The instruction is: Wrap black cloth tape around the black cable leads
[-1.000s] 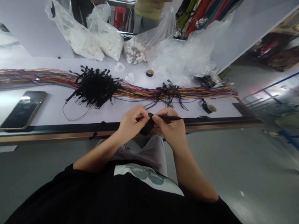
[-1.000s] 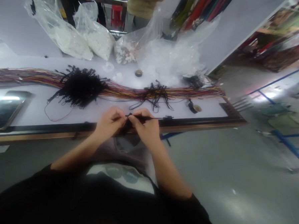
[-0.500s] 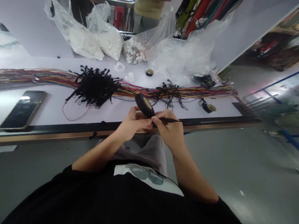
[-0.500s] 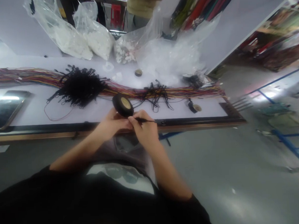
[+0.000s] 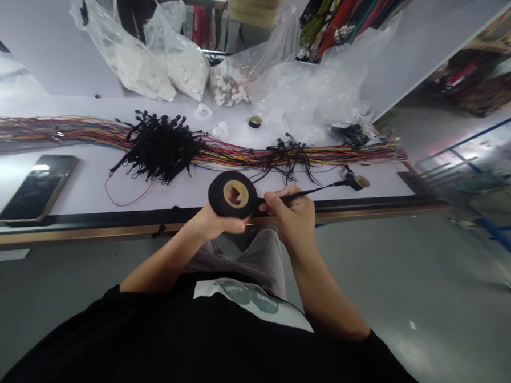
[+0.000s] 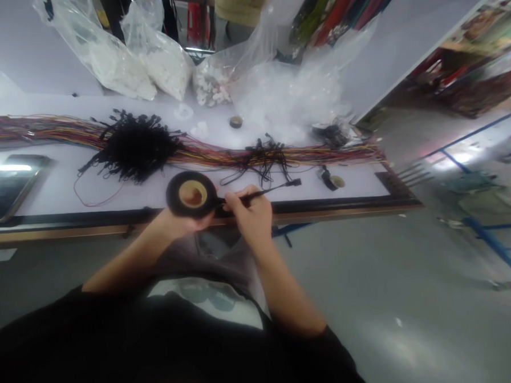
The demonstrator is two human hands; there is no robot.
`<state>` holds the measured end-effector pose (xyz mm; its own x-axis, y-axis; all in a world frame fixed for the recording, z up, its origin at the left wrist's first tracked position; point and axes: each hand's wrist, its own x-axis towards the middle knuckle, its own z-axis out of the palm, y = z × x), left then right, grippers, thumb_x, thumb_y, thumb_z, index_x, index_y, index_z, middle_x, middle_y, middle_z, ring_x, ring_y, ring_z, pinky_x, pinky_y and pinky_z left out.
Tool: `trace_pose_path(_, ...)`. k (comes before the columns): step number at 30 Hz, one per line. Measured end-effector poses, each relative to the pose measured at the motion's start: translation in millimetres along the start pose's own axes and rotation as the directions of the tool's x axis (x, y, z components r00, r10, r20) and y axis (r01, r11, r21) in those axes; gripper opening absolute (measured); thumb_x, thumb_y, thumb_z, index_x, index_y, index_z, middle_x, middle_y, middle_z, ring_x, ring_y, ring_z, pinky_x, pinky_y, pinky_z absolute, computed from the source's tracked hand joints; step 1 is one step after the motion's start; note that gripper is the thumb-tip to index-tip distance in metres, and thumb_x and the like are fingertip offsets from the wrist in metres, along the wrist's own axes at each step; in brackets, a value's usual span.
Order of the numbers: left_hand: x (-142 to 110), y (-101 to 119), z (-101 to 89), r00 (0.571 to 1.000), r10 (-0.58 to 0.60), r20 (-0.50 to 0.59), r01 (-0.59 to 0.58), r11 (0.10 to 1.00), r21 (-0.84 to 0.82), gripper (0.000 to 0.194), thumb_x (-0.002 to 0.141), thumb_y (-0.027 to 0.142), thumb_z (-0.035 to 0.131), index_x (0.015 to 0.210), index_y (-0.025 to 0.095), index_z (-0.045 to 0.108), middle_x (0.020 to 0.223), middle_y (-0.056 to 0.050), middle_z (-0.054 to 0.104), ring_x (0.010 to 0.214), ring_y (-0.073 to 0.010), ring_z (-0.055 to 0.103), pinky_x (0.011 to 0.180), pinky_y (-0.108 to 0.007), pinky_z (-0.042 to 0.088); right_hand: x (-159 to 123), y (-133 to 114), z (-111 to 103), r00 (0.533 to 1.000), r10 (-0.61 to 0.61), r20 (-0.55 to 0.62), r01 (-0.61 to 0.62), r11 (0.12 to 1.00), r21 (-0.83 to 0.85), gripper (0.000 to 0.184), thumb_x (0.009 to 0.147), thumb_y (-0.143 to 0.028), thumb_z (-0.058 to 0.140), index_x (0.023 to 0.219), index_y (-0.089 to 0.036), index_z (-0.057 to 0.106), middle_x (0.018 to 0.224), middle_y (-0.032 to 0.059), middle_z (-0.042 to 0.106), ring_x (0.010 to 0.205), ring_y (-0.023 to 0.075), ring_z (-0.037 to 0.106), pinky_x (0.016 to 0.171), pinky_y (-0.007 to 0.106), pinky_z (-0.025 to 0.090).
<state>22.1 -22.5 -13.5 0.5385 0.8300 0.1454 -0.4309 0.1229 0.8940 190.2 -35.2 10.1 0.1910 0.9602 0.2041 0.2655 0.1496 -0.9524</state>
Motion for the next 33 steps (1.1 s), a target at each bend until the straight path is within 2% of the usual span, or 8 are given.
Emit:
trace_pose_path(4, -7.2, 4.9, -5.8, 0.978, -0.010, 0.208, -0.013, 0.994, 0.108, 0.087, 0.036, 0.048, 0.086, 0.111, 0.023, 0.049, 0.084, 0.000, 0.056, 0.069, -0.0120, 0.054, 0.060, -0.025, 0.045, 6.3, -7.8, -8.1, 0.999, -0.040, -0.016, 0.038, 0.993, -0.108, 0.022, 0.069, -0.034, 0.068, 0.057, -0.020, 0.055, 0.049, -0.0048, 0.058, 0.047, 0.0114, 0.054, 0.052, 0.025, 0.041)
trace_pose_path(9, 4.0, 1.4, 8.0, 0.989, 0.072, -0.126, -0.005, 0.885, 0.466, 0.033, 0.073, 0.040, 0.065, 0.096, 0.019, 0.053, 0.078, 0.003, 0.051, 0.057, -0.0055, 0.044, 0.054, -0.020, 0.038, 0.7, -21.4, -8.7, 0.970, -0.226, 0.092, 0.237, 0.962, -0.135, 0.017, 0.069, -0.028, 0.069, 0.057, -0.021, 0.059, 0.060, -0.0027, 0.062, 0.060, 0.0131, 0.060, 0.061, 0.027, 0.045)
trace_pose_path(14, 11.4, 0.3, 16.3, 0.944, 0.325, -0.063, -0.155, 0.602, 0.784, 0.011, 0.078, 0.022, 0.057, 0.069, 0.016, 0.057, 0.068, 0.001, 0.054, 0.068, -0.0112, 0.053, 0.065, -0.024, 0.043, -6.5, -19.9, -1.7, 0.950, -0.294, 0.107, 0.305, 0.946, -0.107, 0.016, 0.073, -0.027, 0.066, 0.060, -0.022, 0.058, 0.063, -0.0027, 0.062, 0.064, 0.0130, 0.059, 0.064, 0.028, 0.046)
trace_pose_path(18, 8.2, -3.9, 17.8, 0.895, 0.429, -0.119, -0.114, 0.478, 0.871, 0.013, 0.081, 0.017, 0.049, 0.079, 0.018, 0.062, 0.077, -0.002, 0.063, 0.076, -0.0140, 0.058, 0.070, -0.026, 0.047, -8.4, -18.7, 2.7, 0.948, -0.264, 0.176, 0.289, 0.947, -0.138, 0.007, 0.075, -0.024, 0.063, 0.070, -0.022, 0.058, 0.066, -0.0039, 0.061, 0.064, 0.0120, 0.057, 0.062, 0.026, 0.046)
trace_pose_path(21, 4.4, -9.0, 22.6, 0.897, 0.396, -0.196, -0.118, 0.641, 0.758, 0.024, 0.084, 0.020, 0.049, 0.106, 0.021, 0.057, 0.082, -0.001, 0.065, 0.075, -0.0128, 0.061, 0.073, -0.026, 0.049, -7.2, -16.3, 4.6, 0.954, -0.271, 0.129, 0.289, 0.945, -0.153, 0.009, 0.077, -0.023, 0.061, 0.070, -0.023, 0.056, 0.066, -0.0045, 0.059, 0.063, 0.0117, 0.056, 0.062, 0.026, 0.046)
trace_pose_path(26, 3.3, -11.2, 24.3, 0.922, 0.149, -0.357, -0.088, 0.979, 0.183, 0.063, 0.070, 0.033, 0.071, 0.122, 0.024, 0.036, 0.087, 0.000, 0.064, 0.073, -0.0108, 0.062, 0.073, -0.028, 0.052, -5.0, -13.1, 4.2, 0.932, -0.353, 0.076, 0.361, 0.919, -0.161, 0.014, 0.077, -0.025, 0.061, 0.065, -0.023, 0.056, 0.078, -0.0010, 0.067, 0.072, 0.0139, 0.061, 0.068, 0.029, 0.048)
trace_pose_path(30, 8.5, -5.2, 10.2, 0.990, -0.083, -0.115, 0.074, 0.994, -0.079, 0.059, 0.063, 0.062, 0.067, 0.098, 0.017, 0.053, 0.077, -0.005, 0.064, 0.067, -0.0140, 0.061, 0.052, -0.023, 0.046, -5.2, -12.7, 4.4, 0.928, -0.342, 0.150, 0.356, 0.931, -0.080, 0.017, 0.076, -0.029, 0.063, 0.061, -0.023, 0.058, 0.079, 0.0008, 0.068, 0.073, 0.0155, 0.062, 0.069, 0.032, 0.049)
trace_pose_path(33, 13.9, -4.5, -2.5, 0.981, -0.189, 0.050, 0.194, 0.971, -0.141, 0.065, 0.058, 0.076, 0.058, 0.081, 0.016, 0.057, 0.059, -0.003, 0.057, 0.056, -0.0136, 0.056, 0.044, -0.023, 0.041, -4.5, -10.8, 4.7, 0.936, -0.301, 0.185, 0.310, 0.950, -0.023, 0.020, 0.075, -0.031, 0.064, 0.058, -0.022, 0.056, 0.071, 0.0001, 0.066, 0.067, 0.0148, 0.061, 0.066, 0.032, 0.048)
